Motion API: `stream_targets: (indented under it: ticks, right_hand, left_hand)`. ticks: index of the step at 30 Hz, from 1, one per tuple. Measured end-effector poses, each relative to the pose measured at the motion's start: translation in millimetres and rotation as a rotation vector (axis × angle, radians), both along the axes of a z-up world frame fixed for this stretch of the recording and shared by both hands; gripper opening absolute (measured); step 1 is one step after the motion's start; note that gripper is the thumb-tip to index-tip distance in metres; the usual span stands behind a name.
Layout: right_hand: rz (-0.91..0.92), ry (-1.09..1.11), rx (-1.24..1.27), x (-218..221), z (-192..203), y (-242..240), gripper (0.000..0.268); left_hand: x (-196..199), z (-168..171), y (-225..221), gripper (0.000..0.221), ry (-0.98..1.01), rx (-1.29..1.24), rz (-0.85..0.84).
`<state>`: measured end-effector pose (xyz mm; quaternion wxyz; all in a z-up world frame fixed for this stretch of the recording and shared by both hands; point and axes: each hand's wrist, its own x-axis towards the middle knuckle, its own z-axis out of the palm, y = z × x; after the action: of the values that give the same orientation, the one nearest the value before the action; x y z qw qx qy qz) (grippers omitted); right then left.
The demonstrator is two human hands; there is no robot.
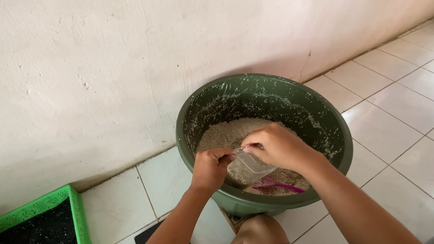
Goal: Manually scooping granular material into small plastic bags and weighing them on a digital scale.
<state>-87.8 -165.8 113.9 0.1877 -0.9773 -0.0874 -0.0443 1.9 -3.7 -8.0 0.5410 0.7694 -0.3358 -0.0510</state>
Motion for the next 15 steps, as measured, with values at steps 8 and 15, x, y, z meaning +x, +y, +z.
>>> stream_targets:
  ticks: [8,15]
  right_hand:
    - [-0.016,0.078,-0.098,-2,-7,-12,0.014]
    - [0.012,0.118,-0.212,-4,-7,-14,0.014]
  left_hand:
    - [3,-5,-4,0.016,0.033,0.001,0.008]
    - [5,-6,-4,0.017,0.038,0.000,0.007]
